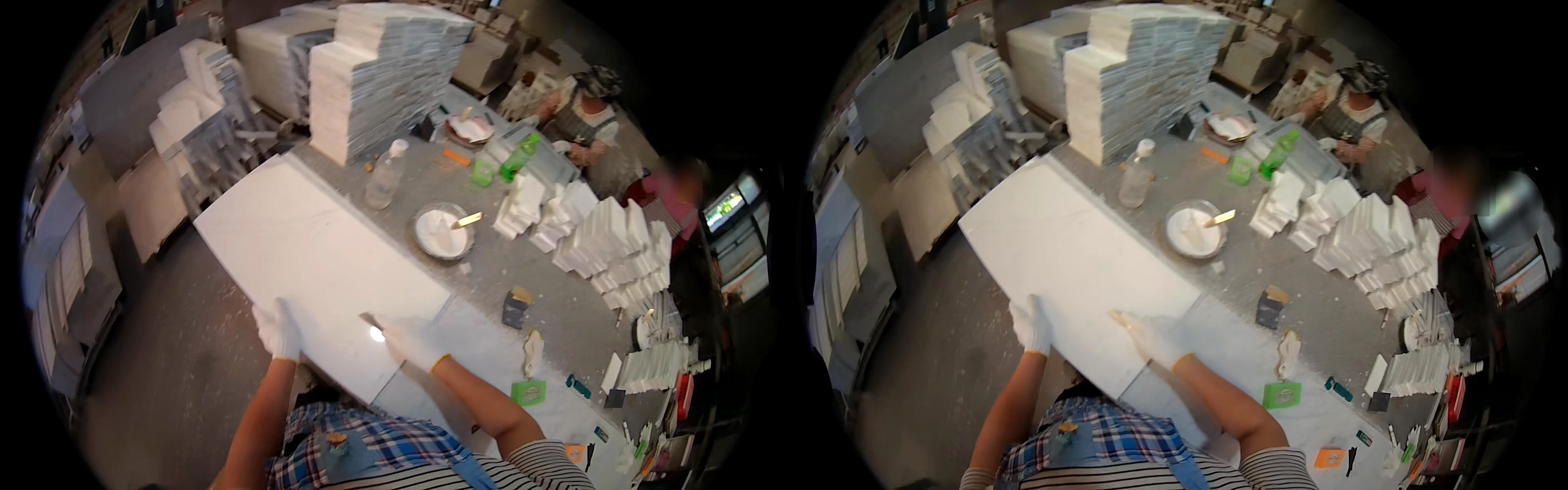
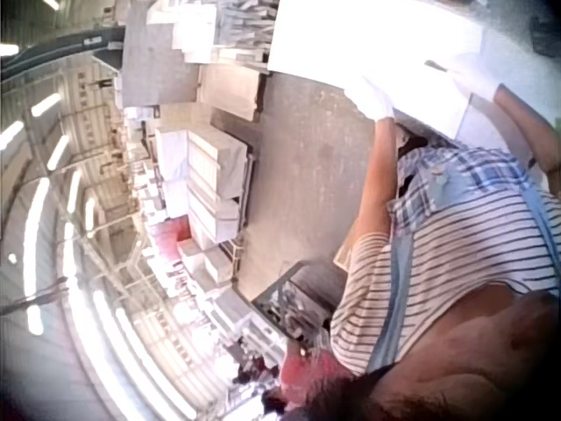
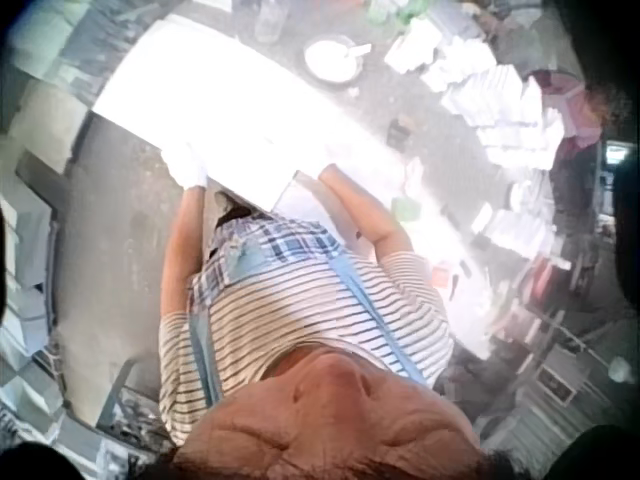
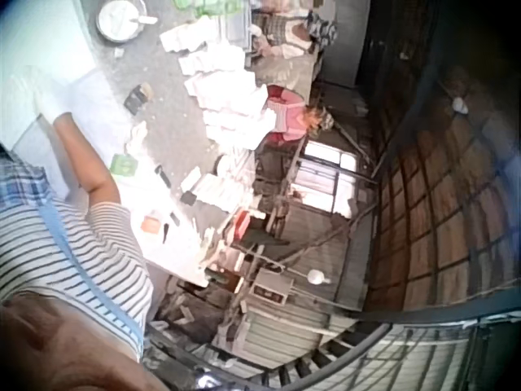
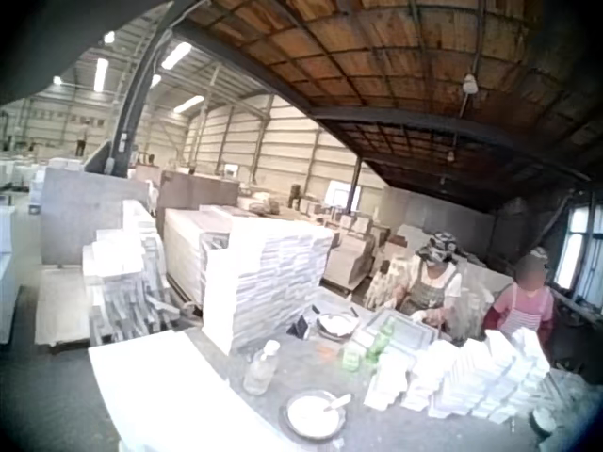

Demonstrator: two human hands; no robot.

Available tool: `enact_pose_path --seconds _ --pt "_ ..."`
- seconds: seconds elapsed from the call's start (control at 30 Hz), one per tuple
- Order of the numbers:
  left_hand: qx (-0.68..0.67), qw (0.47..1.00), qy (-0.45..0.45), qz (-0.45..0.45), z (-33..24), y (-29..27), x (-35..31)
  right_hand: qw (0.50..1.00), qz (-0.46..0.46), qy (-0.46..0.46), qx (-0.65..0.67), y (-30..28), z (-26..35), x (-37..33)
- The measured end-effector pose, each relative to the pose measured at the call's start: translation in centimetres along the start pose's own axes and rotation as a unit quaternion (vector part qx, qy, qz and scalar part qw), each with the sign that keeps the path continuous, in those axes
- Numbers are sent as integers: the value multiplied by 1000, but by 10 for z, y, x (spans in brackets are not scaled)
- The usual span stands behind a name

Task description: The person applies a white paste into a crack on a large white rectangular slab using a small metal spatula. They repeatedly scoop the paste from a metal bowl and spread it along the seam, smoothing the surface with the tool.

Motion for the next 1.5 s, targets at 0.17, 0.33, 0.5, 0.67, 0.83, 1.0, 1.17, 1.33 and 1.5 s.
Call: enact_pose_path --seconds 0.17,0.33,0.5,0.67,0.83,1.0,1.17,1.33,1.5 --pt "103 994 5 -41 25 7 11 999 30 -20 8 -14 11 -20" --pt "81 997 -10 6 26 5 15 991 -40 -57 114 -8 7 -13" --pt "57 998 -11 21 20 2 13 993 -47 -82 76 -17 37 24" --pt "40 999 -2 20 25 5 14 991 -71 -114 6 -12 49 46" --pt "54 998 -16 22 26 5 16 987 -87 -137 3 -7 52 45" --pt "65 998 -8 15 21 4 13 988 -87 -131 6 1 49 41" --pt "74 997 -9 18 22 4 15 992 -55 -112 12 -3 57 29" --pt "74 997 -4 18 23 4 14 1000 17 10 14 3 74 11" --pt "71 997 -18 21 24 5 15 996 -10 37 75 25 64 1"
Point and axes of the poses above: each hand's wrist, its own x-axis towards the middle knuckle, its own y-axis out of the palm, z = x × y, the point moved 3 cm from there along x, towards the middle knuckle, and after that the axes turned 2 degrees about z, right-handed, at the moved point
